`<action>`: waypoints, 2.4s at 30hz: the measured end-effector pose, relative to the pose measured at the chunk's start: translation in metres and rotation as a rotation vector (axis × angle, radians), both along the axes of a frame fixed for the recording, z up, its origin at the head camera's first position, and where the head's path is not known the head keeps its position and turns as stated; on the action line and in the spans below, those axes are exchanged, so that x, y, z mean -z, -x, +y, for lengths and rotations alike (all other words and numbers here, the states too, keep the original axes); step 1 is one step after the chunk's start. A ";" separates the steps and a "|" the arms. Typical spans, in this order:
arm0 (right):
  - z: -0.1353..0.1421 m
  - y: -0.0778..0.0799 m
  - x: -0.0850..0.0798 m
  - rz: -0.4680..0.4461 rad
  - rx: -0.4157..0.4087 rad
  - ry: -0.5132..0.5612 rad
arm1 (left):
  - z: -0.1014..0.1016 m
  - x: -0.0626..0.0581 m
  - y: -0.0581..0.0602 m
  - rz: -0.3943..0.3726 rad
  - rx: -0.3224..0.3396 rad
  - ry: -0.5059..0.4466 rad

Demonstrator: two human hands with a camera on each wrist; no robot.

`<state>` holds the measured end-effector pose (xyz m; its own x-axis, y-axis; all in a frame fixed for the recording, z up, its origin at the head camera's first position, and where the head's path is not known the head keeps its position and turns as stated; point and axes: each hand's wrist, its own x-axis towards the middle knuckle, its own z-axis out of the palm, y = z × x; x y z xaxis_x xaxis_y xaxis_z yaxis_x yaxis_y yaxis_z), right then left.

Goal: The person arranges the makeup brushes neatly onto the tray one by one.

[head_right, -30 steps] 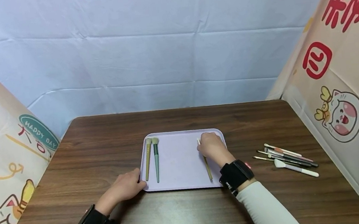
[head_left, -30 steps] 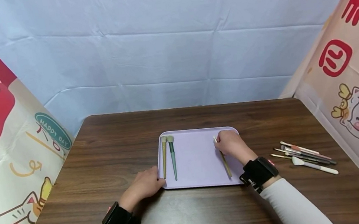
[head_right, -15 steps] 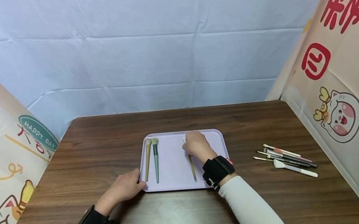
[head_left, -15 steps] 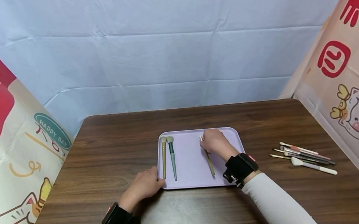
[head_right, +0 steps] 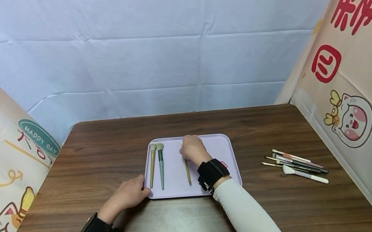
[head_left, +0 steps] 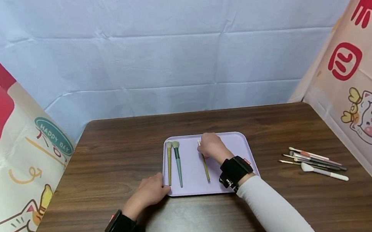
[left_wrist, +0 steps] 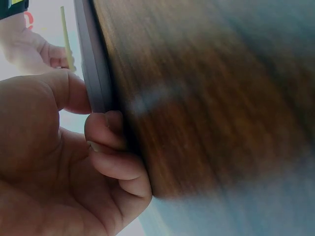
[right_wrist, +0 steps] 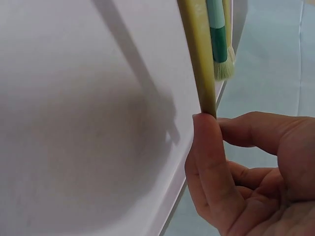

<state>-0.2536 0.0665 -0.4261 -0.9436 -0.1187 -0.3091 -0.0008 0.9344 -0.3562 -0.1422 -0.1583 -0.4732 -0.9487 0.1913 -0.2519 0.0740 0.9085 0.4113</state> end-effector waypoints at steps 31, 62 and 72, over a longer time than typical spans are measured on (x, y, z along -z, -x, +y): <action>-0.043 0.004 0.010 -0.061 0.048 0.094 | -0.001 0.000 -0.001 -0.001 0.010 0.001; -0.054 0.005 0.017 -0.094 0.030 0.103 | -0.001 0.000 0.000 -0.013 -0.003 -0.006; -0.045 0.004 0.015 -0.079 0.031 0.087 | -0.001 -0.002 0.000 0.004 0.011 0.002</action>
